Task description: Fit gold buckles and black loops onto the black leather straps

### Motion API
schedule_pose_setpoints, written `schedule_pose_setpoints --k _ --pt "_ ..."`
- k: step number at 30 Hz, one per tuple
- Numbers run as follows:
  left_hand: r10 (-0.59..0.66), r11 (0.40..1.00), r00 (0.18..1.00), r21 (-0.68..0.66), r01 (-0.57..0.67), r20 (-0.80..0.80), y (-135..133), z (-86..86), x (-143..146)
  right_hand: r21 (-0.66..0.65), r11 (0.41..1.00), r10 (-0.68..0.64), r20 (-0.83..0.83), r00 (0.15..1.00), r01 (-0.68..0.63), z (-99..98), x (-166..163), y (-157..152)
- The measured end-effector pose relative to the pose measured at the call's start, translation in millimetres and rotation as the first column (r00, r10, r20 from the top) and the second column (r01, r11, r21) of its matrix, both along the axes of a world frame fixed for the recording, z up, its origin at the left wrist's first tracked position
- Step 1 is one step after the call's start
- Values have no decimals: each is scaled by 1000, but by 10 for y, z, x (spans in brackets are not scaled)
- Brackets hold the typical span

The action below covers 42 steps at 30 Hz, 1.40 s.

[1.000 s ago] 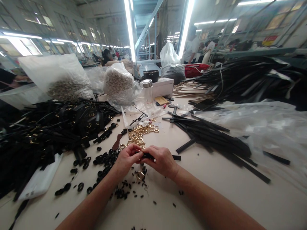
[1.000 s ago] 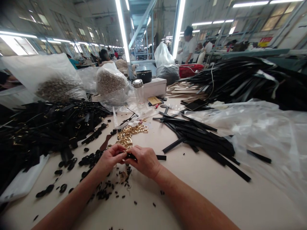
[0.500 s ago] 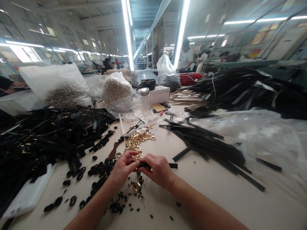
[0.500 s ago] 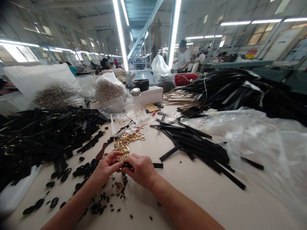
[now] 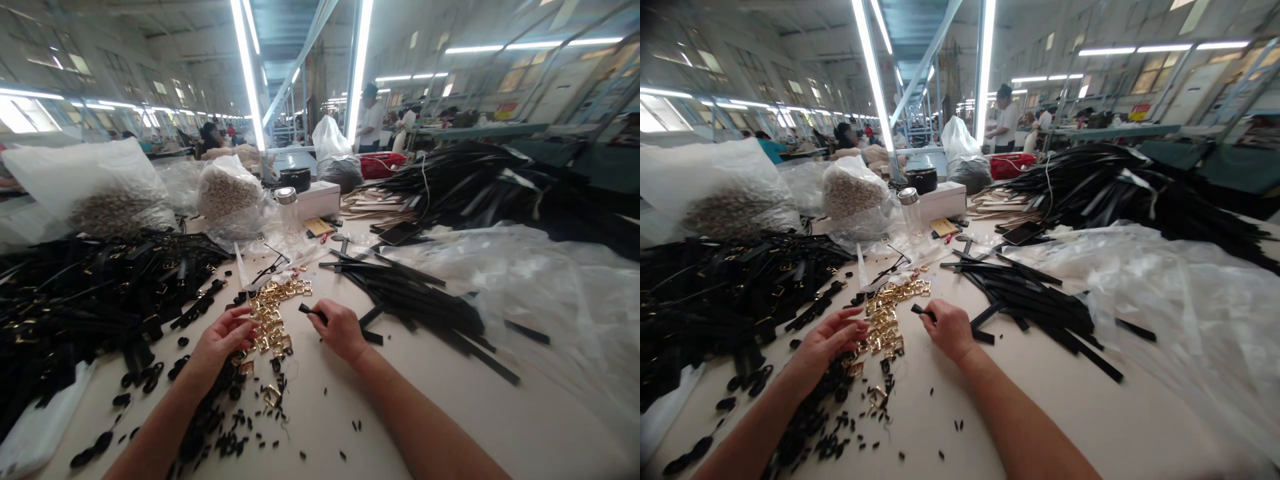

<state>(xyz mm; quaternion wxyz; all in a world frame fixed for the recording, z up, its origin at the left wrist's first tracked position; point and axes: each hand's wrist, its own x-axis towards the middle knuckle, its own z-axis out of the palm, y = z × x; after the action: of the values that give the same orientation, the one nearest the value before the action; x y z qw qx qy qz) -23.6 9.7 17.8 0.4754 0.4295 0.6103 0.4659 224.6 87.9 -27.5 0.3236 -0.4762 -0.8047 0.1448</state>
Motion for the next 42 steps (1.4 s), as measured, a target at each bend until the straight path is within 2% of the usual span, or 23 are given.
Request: schedule_pose_setpoints --k 3,7,12,15,17,20,22,25,28,31,35,39,42 --pt "-130 992 985 -20 129 -115 127 139 -85 -63 995 -77 0 997 76 0 46 61" --pt "-270 963 930 -53 265 -249 457 252 -52 -104 991 -83 5 997 83 11 51 79" --pt "-344 932 823 -58 358 -452 818 327 186 -123 989 -80 33 996 84 13 45 78" --pt "-395 909 780 -84 408 -485 916 334 290 -120 991 -58 39 998 63 7 35 77" --pt "-440 882 694 -131 452 -570 919 311 313 -113 993 -33 37 999 37 5 22 71" --pt "-490 833 492 -220 508 -720 794 254 304 -97 995 -2 32 999 5 9 2 53" --pt "-490 817 423 -232 527 -763 631 222 283 -88 996 17 27 999 -15 14 -10 40" --pt "-406 844 422 -156 513 -811 332 204 207 -81 996 40 21 999 -38 22 -25 21" --pt "-282 910 451 -86 406 -847 35 225 41 -72 995 66 19 998 -65 33 -48 -8" --pt "-211 954 459 -80 289 -863 -242 255 -199 -54 992 111 19 994 -110 44 -95 -67" --pt "-193 974 444 -115 196 -875 -570 251 -440 -28 975 221 27 975 -220 61 -199 -206" --pt "-222 964 427 -130 233 -877 -741 171 -385 14 931 363 51 930 -364 70 -304 -346" --pt "-260 942 402 -139 306 -878 -748 104 -233 33 920 387 61 920 -390 62 -338 -387"
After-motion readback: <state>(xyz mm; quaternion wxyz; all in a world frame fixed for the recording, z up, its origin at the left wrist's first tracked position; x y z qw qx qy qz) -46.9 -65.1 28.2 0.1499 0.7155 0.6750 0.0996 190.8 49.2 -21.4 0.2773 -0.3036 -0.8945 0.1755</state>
